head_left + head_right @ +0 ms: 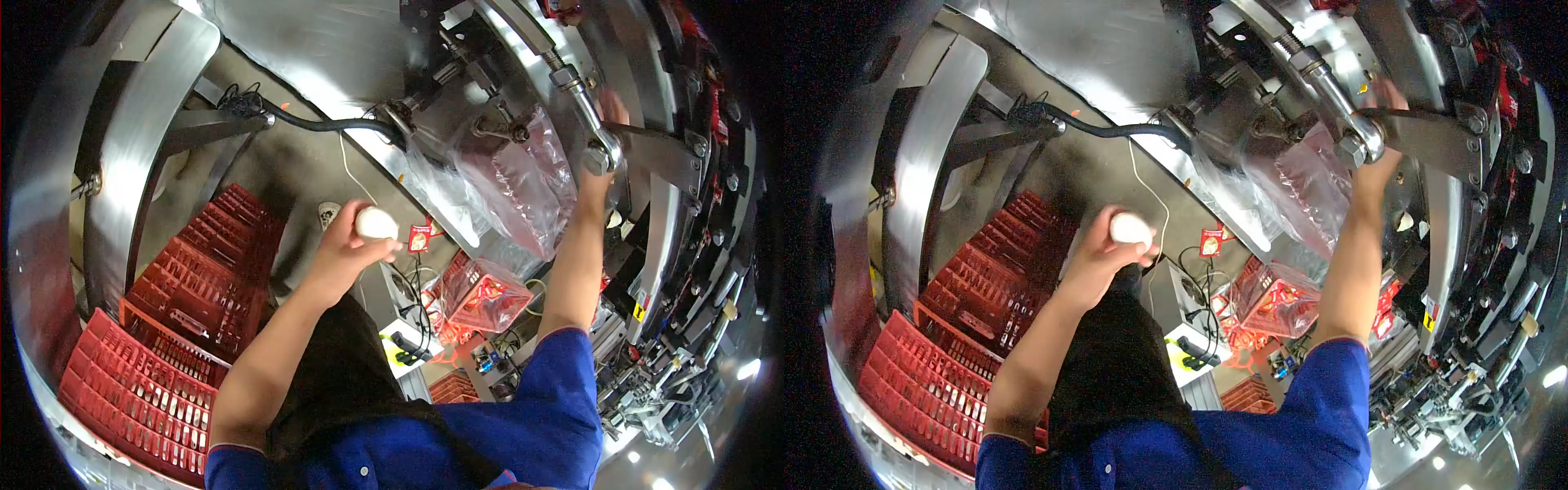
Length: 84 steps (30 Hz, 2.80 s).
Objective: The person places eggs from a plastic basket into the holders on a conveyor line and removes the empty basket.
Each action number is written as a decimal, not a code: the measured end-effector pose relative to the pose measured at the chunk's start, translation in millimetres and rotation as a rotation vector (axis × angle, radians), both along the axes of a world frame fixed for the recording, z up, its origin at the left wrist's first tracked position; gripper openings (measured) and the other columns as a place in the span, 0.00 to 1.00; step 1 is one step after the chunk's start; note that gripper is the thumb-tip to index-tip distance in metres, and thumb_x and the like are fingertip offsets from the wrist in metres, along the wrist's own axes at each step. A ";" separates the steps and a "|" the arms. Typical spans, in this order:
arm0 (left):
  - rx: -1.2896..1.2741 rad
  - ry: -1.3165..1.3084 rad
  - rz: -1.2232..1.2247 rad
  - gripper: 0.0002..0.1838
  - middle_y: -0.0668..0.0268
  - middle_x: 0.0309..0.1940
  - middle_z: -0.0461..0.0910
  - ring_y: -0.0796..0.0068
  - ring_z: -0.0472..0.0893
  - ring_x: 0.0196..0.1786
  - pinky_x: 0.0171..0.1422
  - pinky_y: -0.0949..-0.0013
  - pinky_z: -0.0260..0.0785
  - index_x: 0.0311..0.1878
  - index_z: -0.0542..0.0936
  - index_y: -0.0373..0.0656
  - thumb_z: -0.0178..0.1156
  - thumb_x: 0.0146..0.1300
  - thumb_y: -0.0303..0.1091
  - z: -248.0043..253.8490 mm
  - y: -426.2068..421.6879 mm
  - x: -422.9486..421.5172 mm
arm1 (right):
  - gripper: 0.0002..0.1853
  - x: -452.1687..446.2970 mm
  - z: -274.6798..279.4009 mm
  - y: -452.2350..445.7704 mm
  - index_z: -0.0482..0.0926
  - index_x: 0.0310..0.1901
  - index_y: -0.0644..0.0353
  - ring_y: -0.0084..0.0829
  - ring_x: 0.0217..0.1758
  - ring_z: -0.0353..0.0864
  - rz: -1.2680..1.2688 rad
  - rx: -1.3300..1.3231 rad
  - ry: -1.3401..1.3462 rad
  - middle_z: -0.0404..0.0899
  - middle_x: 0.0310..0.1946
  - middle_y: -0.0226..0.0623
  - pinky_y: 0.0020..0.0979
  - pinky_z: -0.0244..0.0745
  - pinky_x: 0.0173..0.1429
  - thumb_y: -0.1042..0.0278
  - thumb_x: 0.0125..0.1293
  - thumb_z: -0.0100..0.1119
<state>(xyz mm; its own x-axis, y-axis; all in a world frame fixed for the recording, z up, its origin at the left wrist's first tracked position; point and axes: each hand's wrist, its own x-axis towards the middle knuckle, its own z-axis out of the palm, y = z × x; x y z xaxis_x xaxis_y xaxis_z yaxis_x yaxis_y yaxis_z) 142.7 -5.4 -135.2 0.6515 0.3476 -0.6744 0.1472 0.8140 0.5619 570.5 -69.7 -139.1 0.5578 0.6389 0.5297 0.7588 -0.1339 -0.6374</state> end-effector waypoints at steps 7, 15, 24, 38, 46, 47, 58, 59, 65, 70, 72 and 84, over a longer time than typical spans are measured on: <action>-0.057 -0.017 -0.075 0.20 0.59 0.41 0.79 0.68 0.81 0.39 0.42 0.66 0.75 0.55 0.70 0.44 0.60 0.60 0.21 -6.2 6.8 -32.5 | 0.32 44.9 6.1 107.4 0.68 0.68 0.57 0.44 0.66 0.75 -0.200 -0.467 -0.407 0.75 0.63 0.48 0.42 0.70 0.67 0.52 0.68 0.65; -0.135 0.048 -0.020 0.09 0.62 0.37 0.78 0.71 0.79 0.31 0.29 0.70 0.67 0.45 0.73 0.44 0.62 0.64 0.26 -30.8 -14.3 -60.4 | 0.32 84.7 -2.1 161.9 0.69 0.68 0.53 0.39 0.56 0.83 0.306 -0.376 -0.006 0.81 0.54 0.48 0.36 0.74 0.60 0.51 0.67 0.65; -0.054 0.167 -0.098 0.08 0.64 0.36 0.78 0.73 0.80 0.32 0.31 0.73 0.70 0.44 0.74 0.44 0.63 0.65 0.29 -21.2 -27.9 -52.0 | 0.33 54.8 16.7 183.7 0.66 0.69 0.60 0.35 0.58 0.79 -0.017 -0.548 -0.275 0.78 0.57 0.49 0.33 0.72 0.62 0.61 0.66 0.67; 0.031 0.094 -0.041 0.15 0.64 0.45 0.78 0.73 0.81 0.41 0.41 0.69 0.74 0.52 0.73 0.45 0.62 0.64 0.31 -9.0 -20.6 -49.1 | 0.30 61.2 0.3 141.6 0.68 0.68 0.57 0.42 0.54 0.81 -0.107 -0.498 -0.350 0.79 0.55 0.51 0.39 0.74 0.54 0.55 0.69 0.62; 0.292 -0.003 0.015 0.31 0.67 0.53 0.76 0.81 0.75 0.53 0.57 0.74 0.70 0.66 0.69 0.43 0.69 0.59 0.25 21.7 -5.0 -27.7 | 0.26 -20.1 8.3 -5.7 0.74 0.63 0.62 0.27 0.57 0.78 0.128 -0.032 -0.041 0.80 0.55 0.39 0.28 0.71 0.62 0.70 0.64 0.69; 0.296 -0.003 0.015 0.31 0.67 0.53 0.76 0.81 0.75 0.53 0.57 0.74 0.70 0.66 0.69 0.43 0.69 0.59 0.25 26.0 -4.7 -27.7 | 0.26 -10.6 6.9 -32.2 0.73 0.63 0.64 0.26 0.56 0.77 -0.088 -0.309 -0.350 0.79 0.56 0.40 0.27 0.71 0.61 0.70 0.65 0.68; 0.823 0.169 -0.068 0.22 0.65 0.39 0.79 0.76 0.78 0.39 0.45 0.73 0.73 0.53 0.75 0.40 0.69 0.54 0.27 94.2 -14.4 -35.4 | 0.31 -181.3 84.2 -112.3 0.68 0.68 0.62 0.30 0.61 0.76 -0.145 -0.059 0.831 0.76 0.60 0.38 0.34 0.67 0.68 0.67 0.64 0.67; 0.826 0.149 -0.076 0.22 0.65 0.39 0.79 0.76 0.78 0.39 0.45 0.73 0.73 0.53 0.75 0.40 0.69 0.54 0.27 102.0 -12.3 -35.0 | 0.32 -197.6 88.8 -115.2 0.67 0.69 0.62 0.31 0.61 0.77 -0.091 -0.042 0.980 0.75 0.61 0.39 0.34 0.69 0.67 0.67 0.64 0.65; -0.021 -0.011 -0.198 0.17 0.61 0.30 0.82 0.74 0.80 0.26 0.30 0.72 0.72 0.50 0.78 0.41 0.57 0.70 0.46 112.5 18.0 -35.8 | 0.37 -244.4 123.5 -111.5 0.64 0.70 0.64 0.29 0.66 0.72 0.418 -0.240 1.618 0.73 0.64 0.37 0.34 0.68 0.68 0.68 0.60 0.69; 0.097 -0.098 -0.312 0.15 0.65 0.35 0.82 0.77 0.81 0.26 0.29 0.74 0.72 0.54 0.79 0.43 0.54 0.74 0.42 142.5 10.0 -23.1 | 0.35 -253.2 163.0 -106.0 0.69 0.69 0.61 0.27 0.63 0.73 0.605 -0.649 1.270 0.74 0.63 0.38 0.31 0.70 0.65 0.63 0.61 0.72; 0.100 -0.117 -0.360 0.15 0.66 0.38 0.82 0.77 0.81 0.27 0.29 0.74 0.72 0.56 0.78 0.43 0.54 0.75 0.42 145.0 3.9 -23.8 | 0.35 -259.1 171.2 -104.3 0.69 0.69 0.62 0.29 0.63 0.74 0.658 -0.626 1.151 0.74 0.64 0.39 0.33 0.68 0.67 0.65 0.61 0.71; -0.290 -0.206 -0.572 0.24 0.54 0.42 0.81 0.67 0.85 0.31 0.25 0.71 0.76 0.69 0.66 0.39 0.51 0.73 0.37 125.3 -32.3 -22.4 | 0.15 -282.1 192.9 -139.3 0.83 0.47 0.62 0.49 0.44 0.84 0.486 -0.647 0.620 0.84 0.39 0.48 0.41 0.78 0.48 0.70 0.57 0.63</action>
<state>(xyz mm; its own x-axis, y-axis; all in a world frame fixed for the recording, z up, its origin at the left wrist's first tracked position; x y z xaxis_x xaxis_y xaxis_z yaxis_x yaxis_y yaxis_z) 120.3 -37.7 -9.9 0.8046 -0.2667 -0.5306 0.5131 0.7622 0.3948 288.4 -209.0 53.8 0.2206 0.9307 -0.2917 0.3840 -0.3578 -0.8512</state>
